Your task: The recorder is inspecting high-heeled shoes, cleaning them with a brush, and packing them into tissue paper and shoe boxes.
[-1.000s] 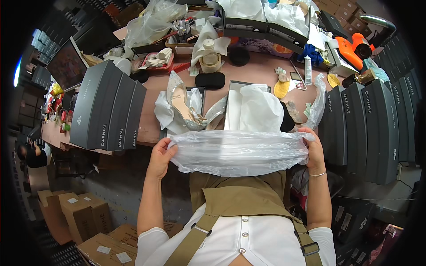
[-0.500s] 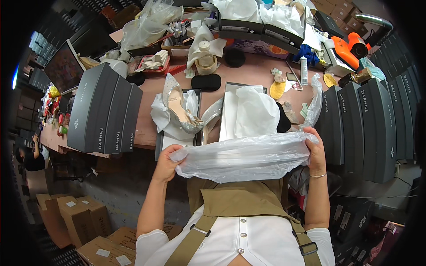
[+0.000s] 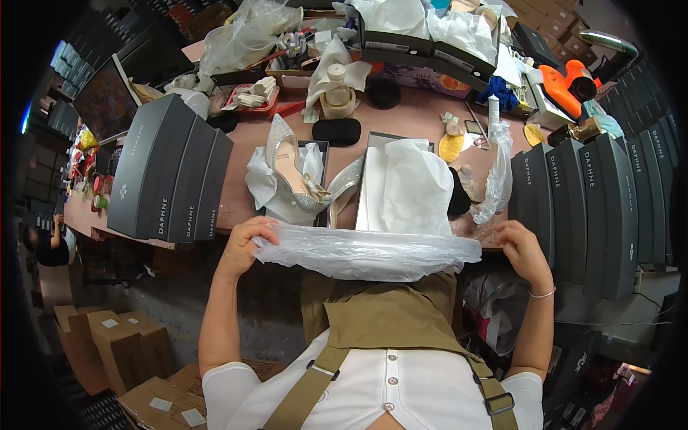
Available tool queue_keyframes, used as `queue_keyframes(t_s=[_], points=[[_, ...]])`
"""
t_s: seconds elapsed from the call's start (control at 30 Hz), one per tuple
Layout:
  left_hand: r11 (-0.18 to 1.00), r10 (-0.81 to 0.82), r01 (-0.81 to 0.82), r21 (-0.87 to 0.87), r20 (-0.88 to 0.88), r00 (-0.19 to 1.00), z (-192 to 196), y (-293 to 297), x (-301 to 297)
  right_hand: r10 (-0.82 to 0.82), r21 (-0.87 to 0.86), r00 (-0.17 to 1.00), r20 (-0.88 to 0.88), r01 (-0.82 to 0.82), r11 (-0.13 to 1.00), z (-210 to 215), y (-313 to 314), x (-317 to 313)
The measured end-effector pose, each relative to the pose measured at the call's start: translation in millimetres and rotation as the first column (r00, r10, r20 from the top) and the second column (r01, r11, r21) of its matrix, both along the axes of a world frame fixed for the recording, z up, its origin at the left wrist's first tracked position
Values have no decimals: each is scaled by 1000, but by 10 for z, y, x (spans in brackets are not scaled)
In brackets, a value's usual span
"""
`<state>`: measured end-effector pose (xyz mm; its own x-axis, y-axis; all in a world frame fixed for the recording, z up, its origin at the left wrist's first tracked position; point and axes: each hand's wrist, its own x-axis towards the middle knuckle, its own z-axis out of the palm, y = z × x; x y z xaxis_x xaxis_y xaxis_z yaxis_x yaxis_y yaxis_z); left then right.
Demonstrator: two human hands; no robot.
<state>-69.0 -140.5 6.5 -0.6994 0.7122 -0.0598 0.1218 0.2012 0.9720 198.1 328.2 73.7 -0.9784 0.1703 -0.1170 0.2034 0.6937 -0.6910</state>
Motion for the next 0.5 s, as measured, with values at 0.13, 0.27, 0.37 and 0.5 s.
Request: queue_keyframes(t_s=[0.13, 0.27, 0.37, 0.5], points=[[991, -120, 113, -69, -106, 987, 337, 198, 104, 206, -133, 952, -227, -240, 962, 211, -967, -763], [966, -253, 234, -110, -214, 943, 721, 213, 118, 487, -190, 873, 18, -476, 859, -203, -1445, -1207], [975, -58, -10, 220, 298, 953, 526, -137, 4, 444, -177, 887, -125, -461, 870, -359, -1514, -1224], [766, -98, -255, 590, 499, 861, 117, 431, 572, 287, -219, 944, -160, -318, 923, -258, -1575, -1228]])
